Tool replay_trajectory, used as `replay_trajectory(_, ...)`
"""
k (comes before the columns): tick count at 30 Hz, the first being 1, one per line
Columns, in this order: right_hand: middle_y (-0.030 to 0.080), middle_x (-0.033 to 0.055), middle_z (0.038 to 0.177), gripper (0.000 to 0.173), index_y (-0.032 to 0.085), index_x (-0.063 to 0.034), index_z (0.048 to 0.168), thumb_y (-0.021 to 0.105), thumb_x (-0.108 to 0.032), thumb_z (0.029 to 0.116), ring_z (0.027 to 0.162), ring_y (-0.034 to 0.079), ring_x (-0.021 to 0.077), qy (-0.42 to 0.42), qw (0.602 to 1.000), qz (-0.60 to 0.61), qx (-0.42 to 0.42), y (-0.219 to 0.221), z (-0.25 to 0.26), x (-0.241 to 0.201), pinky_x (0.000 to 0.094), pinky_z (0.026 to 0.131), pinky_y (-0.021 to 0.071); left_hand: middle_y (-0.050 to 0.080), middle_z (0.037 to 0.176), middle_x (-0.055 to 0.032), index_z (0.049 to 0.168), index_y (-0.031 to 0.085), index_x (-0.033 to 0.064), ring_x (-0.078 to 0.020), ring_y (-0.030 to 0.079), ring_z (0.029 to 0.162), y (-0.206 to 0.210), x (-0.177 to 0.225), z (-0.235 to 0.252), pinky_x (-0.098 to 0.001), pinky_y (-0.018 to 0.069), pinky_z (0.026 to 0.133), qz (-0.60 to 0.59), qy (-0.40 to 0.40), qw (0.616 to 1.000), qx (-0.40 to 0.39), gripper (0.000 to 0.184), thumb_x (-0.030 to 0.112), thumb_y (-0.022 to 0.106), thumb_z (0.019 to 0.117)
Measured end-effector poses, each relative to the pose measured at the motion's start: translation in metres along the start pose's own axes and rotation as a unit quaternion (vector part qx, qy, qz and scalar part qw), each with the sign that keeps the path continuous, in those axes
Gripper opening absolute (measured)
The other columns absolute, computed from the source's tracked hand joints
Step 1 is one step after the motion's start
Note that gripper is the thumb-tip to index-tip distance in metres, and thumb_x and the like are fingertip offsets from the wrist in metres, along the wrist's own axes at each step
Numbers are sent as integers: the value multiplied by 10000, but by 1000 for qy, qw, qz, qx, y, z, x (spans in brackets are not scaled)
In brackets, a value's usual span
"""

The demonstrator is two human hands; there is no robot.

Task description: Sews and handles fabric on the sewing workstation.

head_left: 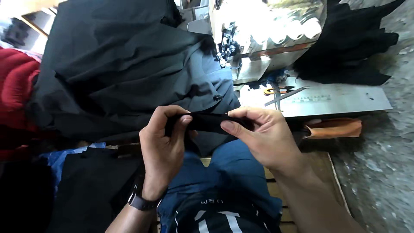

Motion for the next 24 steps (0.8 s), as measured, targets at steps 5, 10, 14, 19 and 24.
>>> replay_trajectory(5, 741, -4, 822, 103, 797, -97, 974, 794, -130, 876, 715, 686, 69, 48, 995, 74, -54, -6, 8, 12, 202, 649, 595, 739, 940, 28, 1092, 709, 20, -31, 679, 693, 1, -1, 19, -182, 596, 586, -1, 2, 1000, -5, 153, 17, 713, 939)
replay_trajectory(10, 776, -1, 820, 133, 811, -99, 990, 808, -174, 880, 737, 730, 62, 90, 987, 47, -127, -19, 13, 16, 196, 675, 622, 737, 949, 24, 1096, 713, 22, -34, 683, 725, 6, -9, 40, -184, 598, 618, 33, -4, 999, -37, 155, 34, 721, 941)
replay_trajectory(14, 748, -25, 735, 126, 807, -123, 861, 866, -226, 818, 640, 690, 38, 71, 994, 21, -78, -26, 19, 23, 173, 589, 590, 729, 938, 29, 1083, 708, 32, -33, 678, 713, 13, -16, 52, -179, 591, 604, 39, -11, 998, -41, 150, 44, 734, 936)
replay_trajectory(19, 756, -10, 735, 119, 802, -110, 839, 887, -162, 774, 651, 705, 43, 59, 997, 37, -38, -31, 27, 30, 172, 611, 603, 733, 943, 30, 1059, 709, 37, -31, 688, 708, 20, -25, 64, -179, 599, 585, 54, -19, 997, -46, 155, 52, 761, 914)
replay_trajectory(24, 760, -13, 760, 102, 806, -88, 861, 865, -154, 811, 667, 701, 35, 41, 996, 76, -26, -27, 31, 33, 165, 618, 599, 735, 970, 49, 1075, 716, 63, -27, 687, 739, 15, -23, 73, -188, 600, 620, 72, 20, 995, -62, 143, 68, 737, 934)
Point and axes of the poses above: each hand's wrist, its own z-axis towards the middle knuckle, its own y-axis out of the palm, x = y × z, the point moved 5 cm from there along z, towards the middle knuckle
